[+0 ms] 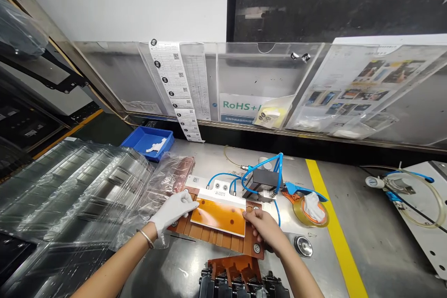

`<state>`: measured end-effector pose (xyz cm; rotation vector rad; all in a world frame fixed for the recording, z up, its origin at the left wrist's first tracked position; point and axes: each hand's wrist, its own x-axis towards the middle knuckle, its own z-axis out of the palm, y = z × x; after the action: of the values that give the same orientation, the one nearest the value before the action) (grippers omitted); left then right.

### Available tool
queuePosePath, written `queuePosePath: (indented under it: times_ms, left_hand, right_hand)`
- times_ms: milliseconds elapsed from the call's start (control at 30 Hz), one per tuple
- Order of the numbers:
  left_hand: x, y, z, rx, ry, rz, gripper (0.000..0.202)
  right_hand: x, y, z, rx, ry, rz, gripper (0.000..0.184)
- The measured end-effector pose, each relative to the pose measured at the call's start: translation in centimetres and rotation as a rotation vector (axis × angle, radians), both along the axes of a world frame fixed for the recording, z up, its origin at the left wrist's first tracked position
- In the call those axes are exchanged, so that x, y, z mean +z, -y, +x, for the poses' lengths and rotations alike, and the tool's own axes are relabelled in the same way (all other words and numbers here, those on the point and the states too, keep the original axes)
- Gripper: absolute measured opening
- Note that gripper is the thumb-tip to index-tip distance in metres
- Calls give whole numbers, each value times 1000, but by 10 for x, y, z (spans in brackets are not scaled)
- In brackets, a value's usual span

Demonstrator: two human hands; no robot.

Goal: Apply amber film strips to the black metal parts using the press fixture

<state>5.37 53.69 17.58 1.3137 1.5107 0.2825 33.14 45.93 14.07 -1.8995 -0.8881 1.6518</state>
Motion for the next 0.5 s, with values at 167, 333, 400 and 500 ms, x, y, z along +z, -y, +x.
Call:
queuePosePath:
  times_ms: [167,333,400,500]
  left_hand:
    - [6,3,1,31,10,-68,26]
    - [9,6,3,63,34,-75,23]
    - [8,7,3,69,45,-72,22]
    - [5,7,2,71,54,-52,19]
  right_hand:
    - [-3,-7,14,112,74,-7,52]
    - [5,8,38,178,264,123,55]
    - [8,27,49,262,342,184,47]
    - [7,56,59,389,432,233,24]
